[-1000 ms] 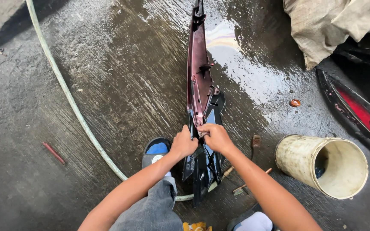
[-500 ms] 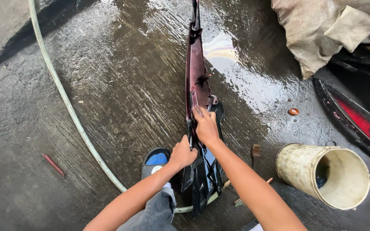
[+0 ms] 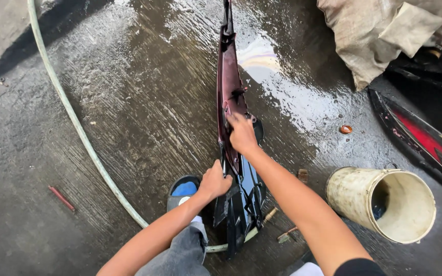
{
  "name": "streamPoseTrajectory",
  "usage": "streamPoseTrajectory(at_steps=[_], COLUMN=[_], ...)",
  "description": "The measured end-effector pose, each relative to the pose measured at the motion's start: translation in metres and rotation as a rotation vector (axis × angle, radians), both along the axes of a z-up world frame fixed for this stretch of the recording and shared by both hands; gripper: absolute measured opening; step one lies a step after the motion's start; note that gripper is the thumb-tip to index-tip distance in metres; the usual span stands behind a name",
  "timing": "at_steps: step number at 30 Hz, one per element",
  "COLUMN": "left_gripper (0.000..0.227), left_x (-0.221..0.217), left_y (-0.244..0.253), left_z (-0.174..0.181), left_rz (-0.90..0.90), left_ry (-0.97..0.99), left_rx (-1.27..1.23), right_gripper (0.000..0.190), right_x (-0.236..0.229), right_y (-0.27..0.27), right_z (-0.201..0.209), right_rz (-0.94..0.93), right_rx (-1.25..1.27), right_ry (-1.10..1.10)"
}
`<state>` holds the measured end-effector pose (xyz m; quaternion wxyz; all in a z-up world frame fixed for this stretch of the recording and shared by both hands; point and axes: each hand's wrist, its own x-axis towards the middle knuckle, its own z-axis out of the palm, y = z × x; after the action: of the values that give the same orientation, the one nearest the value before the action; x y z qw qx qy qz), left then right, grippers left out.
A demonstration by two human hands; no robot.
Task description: Cleaning and wiping down motorcycle fairings using a cloth and a bucket of water
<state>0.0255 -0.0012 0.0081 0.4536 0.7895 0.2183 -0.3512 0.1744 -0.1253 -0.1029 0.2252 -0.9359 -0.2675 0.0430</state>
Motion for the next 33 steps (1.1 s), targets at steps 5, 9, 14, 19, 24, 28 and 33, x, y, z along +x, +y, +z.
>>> streamPoseTrajectory(at_steps=[5,9,14,19,24,28,33], left_gripper=[0.038,0.039,0.038,0.035,0.039,0.042,0.043], left_x=[-0.001,-0.001,0.001,0.006,0.007,0.009,0.005], left_y=[0.0,0.0,-0.003,-0.002,-0.006,-0.002,0.0], left_z=[-0.003,-0.006,-0.006,0.011,0.022,0.02,0.008], left_rz=[0.004,0.015,-0.003,0.017,0.029,0.024,0.044], left_ry=[-0.005,-0.012,-0.009,-0.021,-0.01,0.032,0.031], left_rx=[-0.008,-0.006,0.008,-0.011,-0.004,-0.021,-0.063], right_gripper=[0.057,0.048,0.041,0.073,0.046,0.042,0.028], right_x=[0.007,-0.023,0.027,0.067,0.06,0.04,0.006], right_y=[0.02,-0.003,-0.012,0.024,0.011,0.0,-0.018], right_z=[0.02,0.018,0.012,0.01,-0.029,0.007,0.036], right_rz=[-0.077,0.049,0.068,-0.111,0.126,0.262,0.482], right_rx=[-0.015,-0.013,0.066,0.095,-0.052,-0.057,-0.043], right_ry=[0.078,-0.065,0.035,0.244,-0.077,-0.1,-0.125])
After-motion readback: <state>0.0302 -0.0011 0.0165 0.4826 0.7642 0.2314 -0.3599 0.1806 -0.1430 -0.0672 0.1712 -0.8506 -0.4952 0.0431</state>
